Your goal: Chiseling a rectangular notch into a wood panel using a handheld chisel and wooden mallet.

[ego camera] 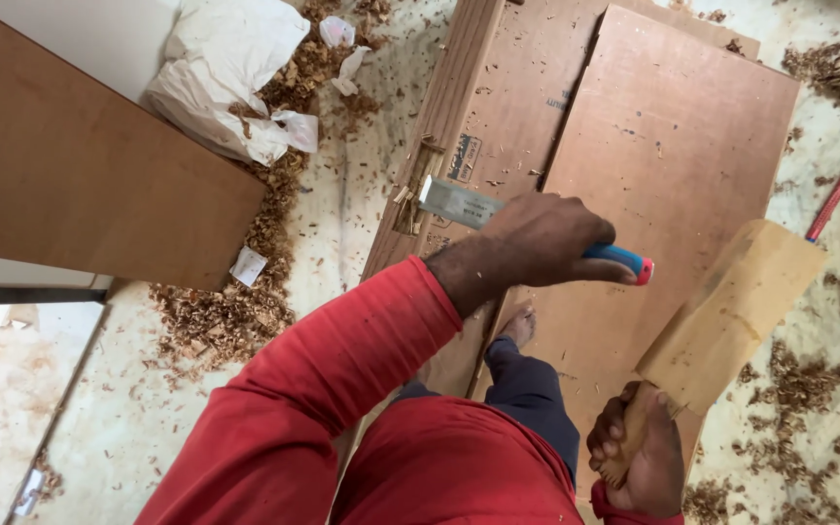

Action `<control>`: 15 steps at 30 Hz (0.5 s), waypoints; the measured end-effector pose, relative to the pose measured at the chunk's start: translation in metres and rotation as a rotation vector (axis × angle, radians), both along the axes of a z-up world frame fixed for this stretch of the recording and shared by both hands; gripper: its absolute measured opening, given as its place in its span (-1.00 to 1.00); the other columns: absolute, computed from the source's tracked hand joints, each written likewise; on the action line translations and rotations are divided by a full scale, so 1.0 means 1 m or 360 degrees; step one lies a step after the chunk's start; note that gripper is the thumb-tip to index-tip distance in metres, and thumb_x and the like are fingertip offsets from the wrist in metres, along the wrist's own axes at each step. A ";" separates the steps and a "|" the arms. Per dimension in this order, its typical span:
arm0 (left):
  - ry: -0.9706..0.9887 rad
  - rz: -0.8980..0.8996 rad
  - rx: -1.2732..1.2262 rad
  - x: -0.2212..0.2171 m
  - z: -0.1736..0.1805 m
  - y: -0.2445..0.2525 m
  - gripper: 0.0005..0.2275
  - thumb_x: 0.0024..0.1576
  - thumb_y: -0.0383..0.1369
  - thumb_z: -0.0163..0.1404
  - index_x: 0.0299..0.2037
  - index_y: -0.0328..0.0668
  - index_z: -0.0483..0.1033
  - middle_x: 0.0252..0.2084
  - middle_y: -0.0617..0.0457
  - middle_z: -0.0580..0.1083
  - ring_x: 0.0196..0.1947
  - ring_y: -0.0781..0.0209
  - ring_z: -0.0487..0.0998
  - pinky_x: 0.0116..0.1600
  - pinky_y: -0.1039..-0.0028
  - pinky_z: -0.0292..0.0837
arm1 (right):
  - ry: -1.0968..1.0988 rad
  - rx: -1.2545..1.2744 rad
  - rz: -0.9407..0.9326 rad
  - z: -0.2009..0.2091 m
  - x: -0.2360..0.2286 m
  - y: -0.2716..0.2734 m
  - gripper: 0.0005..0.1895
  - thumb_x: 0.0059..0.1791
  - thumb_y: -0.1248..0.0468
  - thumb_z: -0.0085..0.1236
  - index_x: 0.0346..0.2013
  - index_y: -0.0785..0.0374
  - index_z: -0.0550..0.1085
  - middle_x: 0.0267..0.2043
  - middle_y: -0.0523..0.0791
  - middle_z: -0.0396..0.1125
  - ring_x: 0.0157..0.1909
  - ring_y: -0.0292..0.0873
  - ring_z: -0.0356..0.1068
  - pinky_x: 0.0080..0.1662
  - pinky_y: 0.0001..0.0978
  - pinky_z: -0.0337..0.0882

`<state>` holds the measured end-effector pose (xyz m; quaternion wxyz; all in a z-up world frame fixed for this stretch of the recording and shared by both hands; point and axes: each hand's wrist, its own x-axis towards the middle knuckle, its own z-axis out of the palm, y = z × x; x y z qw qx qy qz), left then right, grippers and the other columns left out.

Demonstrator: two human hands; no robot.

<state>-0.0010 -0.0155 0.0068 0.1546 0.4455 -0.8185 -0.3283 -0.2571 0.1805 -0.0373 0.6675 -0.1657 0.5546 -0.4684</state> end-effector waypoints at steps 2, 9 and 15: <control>-0.0010 0.0007 0.0027 0.004 0.004 -0.002 -0.42 0.04 0.36 -0.14 -0.36 0.05 0.63 -0.43 0.01 0.60 -0.36 -0.02 0.66 -0.21 0.07 0.52 | 0.0009 -0.0045 -0.0012 0.000 0.005 0.000 -0.58 0.21 -0.13 -0.12 -0.15 0.19 0.31 -0.56 -0.18 0.09 -0.62 -0.29 0.13 -0.57 -0.43 0.25; -0.0066 0.0043 0.0101 0.015 0.009 -0.013 -0.39 0.01 0.40 -0.18 -0.31 0.09 0.64 -0.45 0.09 0.60 -0.40 0.12 0.67 -0.23 0.15 0.55 | 0.0041 -0.0037 0.0176 0.002 0.017 -0.001 -0.59 0.15 -0.08 -0.08 -0.18 0.23 0.34 -0.59 -0.13 0.15 -0.67 -0.25 0.16 -0.62 -0.36 0.24; -0.0077 0.0030 0.0125 0.013 0.024 -0.006 -0.40 0.02 0.39 -0.19 -0.28 0.12 0.66 -0.45 0.12 0.61 -0.41 0.12 0.68 -0.21 0.14 0.55 | -0.0030 -0.0257 -0.0114 0.018 0.029 -0.005 -0.56 0.22 -0.16 -0.11 -0.12 0.16 0.32 -0.55 -0.18 0.11 -0.61 -0.28 0.12 -0.56 -0.42 0.21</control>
